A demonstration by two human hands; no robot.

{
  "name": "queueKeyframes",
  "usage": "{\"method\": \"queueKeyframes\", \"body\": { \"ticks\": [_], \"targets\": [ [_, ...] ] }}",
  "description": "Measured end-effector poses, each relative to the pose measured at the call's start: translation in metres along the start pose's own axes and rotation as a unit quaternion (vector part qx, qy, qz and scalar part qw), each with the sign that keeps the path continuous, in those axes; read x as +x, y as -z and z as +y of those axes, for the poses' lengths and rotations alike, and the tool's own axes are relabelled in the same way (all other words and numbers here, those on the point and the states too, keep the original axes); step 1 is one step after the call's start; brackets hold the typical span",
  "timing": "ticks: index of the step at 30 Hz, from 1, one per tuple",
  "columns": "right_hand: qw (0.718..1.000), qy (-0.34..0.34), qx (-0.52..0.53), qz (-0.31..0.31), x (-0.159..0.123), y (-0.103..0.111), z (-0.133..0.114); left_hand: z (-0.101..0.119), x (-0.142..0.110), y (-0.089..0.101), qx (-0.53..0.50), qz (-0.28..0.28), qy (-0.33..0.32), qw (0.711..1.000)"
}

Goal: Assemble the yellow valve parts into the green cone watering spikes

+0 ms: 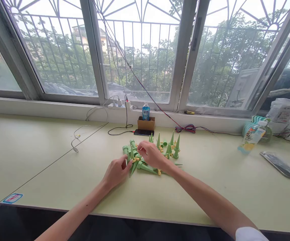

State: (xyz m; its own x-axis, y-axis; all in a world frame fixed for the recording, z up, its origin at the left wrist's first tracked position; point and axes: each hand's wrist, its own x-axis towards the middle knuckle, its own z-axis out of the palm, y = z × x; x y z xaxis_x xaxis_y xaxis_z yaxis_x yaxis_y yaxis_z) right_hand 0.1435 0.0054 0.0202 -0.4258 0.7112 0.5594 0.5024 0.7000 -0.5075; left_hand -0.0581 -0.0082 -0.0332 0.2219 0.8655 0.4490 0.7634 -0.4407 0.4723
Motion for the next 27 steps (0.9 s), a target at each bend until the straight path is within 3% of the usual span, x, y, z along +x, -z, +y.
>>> {"method": "queueKeyframes", "body": {
  "ticks": [5,9,13,19,27],
  "targets": [
    [0.994,0.071,-0.033,0.082,-0.038,-0.013,0.017,-0.002,0.001,-0.002,-0.043,0.029,-0.035,0.998],
    [0.989,0.122,-0.037,0.068,-0.046,-0.023,0.022,-0.004,0.002,-0.001,-0.093,0.039,-0.057,0.993],
    [0.99,0.098,-0.017,0.099,-0.049,-0.034,0.016,-0.004,0.002,0.0,-0.112,0.025,-0.065,0.991],
    [0.991,0.094,-0.004,0.095,-0.058,-0.049,0.006,-0.003,0.002,0.002,-0.109,0.025,-0.088,0.99],
    [0.987,0.11,0.0,0.115,-0.056,-0.048,0.003,-0.006,0.001,0.001,-0.118,0.027,-0.094,0.988]
  ]
}}
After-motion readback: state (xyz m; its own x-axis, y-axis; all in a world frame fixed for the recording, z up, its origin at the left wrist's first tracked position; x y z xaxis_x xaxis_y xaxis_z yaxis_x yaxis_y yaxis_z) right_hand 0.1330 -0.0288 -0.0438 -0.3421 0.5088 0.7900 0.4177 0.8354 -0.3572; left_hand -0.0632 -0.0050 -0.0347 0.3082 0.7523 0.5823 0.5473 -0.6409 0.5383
